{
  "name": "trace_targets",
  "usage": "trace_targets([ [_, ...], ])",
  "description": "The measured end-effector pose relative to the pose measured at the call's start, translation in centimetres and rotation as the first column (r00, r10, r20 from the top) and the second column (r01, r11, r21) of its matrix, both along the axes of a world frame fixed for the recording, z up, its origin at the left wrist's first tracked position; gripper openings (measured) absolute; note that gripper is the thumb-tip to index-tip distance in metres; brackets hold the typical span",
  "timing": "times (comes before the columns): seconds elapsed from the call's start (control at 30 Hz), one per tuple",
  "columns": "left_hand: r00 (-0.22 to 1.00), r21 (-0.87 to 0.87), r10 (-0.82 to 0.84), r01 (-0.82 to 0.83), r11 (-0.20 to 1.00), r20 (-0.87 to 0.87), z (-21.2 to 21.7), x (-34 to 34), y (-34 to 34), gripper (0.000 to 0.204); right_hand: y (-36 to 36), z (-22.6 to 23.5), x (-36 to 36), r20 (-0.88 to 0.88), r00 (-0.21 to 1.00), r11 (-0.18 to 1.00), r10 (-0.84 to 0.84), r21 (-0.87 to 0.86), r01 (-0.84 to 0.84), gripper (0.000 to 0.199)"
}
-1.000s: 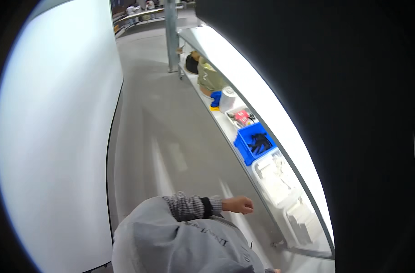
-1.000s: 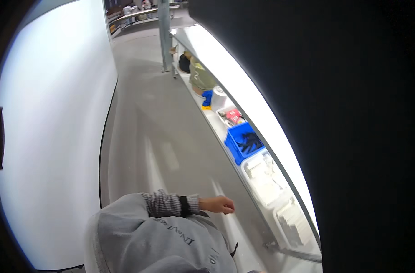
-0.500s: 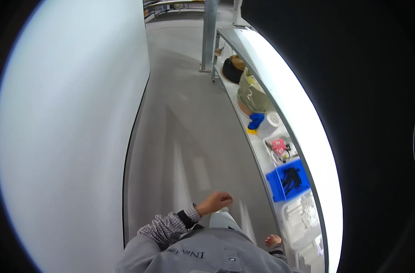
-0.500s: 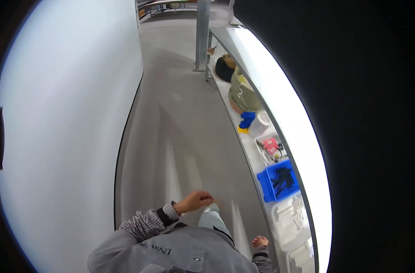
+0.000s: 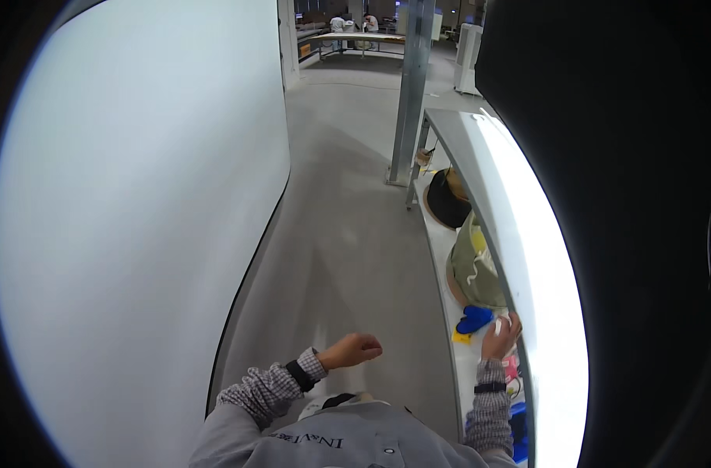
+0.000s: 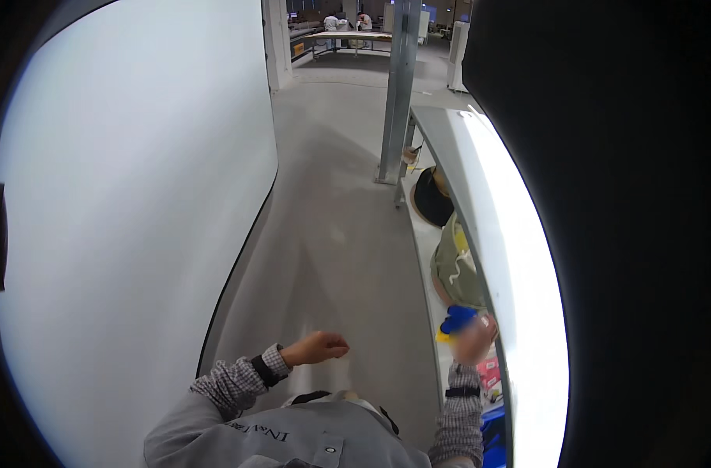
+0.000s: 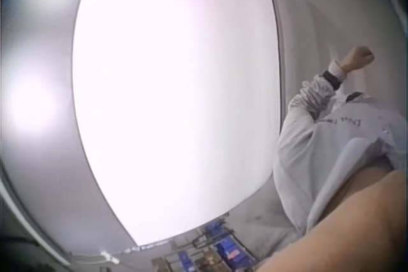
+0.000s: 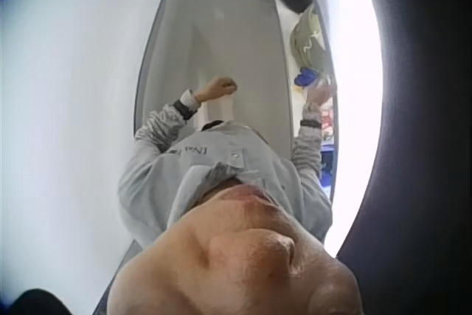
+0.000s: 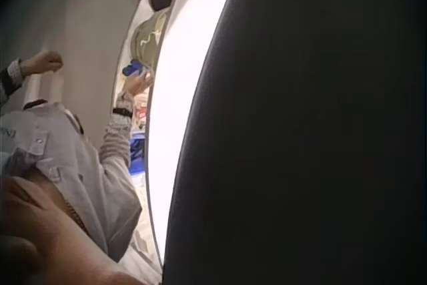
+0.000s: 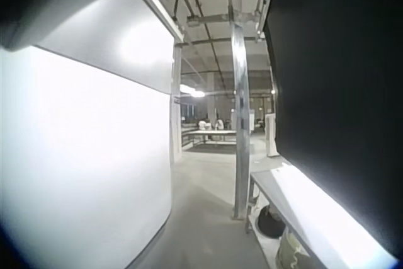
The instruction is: The person uses a handheld stapler to secure a black trim strip along the edge of a large white panel. They repeatedly load staples into the tool and drive them into the panel's edge. The person also handles a small pink object and a white cloth during the process. The task concludes with the person moving the panel to a different location.
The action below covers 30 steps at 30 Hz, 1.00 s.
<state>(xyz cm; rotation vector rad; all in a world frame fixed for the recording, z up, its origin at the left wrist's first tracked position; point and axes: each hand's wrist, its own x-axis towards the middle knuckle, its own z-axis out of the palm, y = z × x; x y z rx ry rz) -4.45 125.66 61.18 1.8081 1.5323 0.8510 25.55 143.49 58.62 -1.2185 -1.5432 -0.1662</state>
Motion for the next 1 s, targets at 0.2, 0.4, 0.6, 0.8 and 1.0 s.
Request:
trace_targets([
  [0.2,0.985,-0.048,-0.105,0.112,0.992,0.133,5.8,2.0,-8.3,0.029,-6.5,8.8,0.3,0.151,0.928,0.906,-0.339,-0.214,0.366,0.035],
  [0.4,0.932,-0.129,-0.286,0.319,0.939,0.224,19.7,3.0,-7.7,0.031,-18.7,19.4,0.8,0.239,0.801,0.806,-0.548,-0.106,0.583,0.022],
  [0.6,0.892,-0.314,0.047,0.108,0.943,0.45,42.2,-1.7,11.4,0.045,-21.5,43.6,-5.4,0.338,0.455,0.413,-0.824,-0.191,0.891,0.01],
  [0.8,0.723,-0.461,0.213,0.163,0.872,0.657,45.0,-7.3,32.9,0.094,-13.4,43.4,-9.9,0.466,0.406,0.459,-0.786,0.001,0.888,0.013],
  [1.0,0.77,-0.342,0.072,0.197,0.919,0.634,42.4,-4.5,37.1,0.086,-13.5,33.6,-2.7,0.349,-0.032,0.242,-0.936,0.709,0.663,0.023],
])
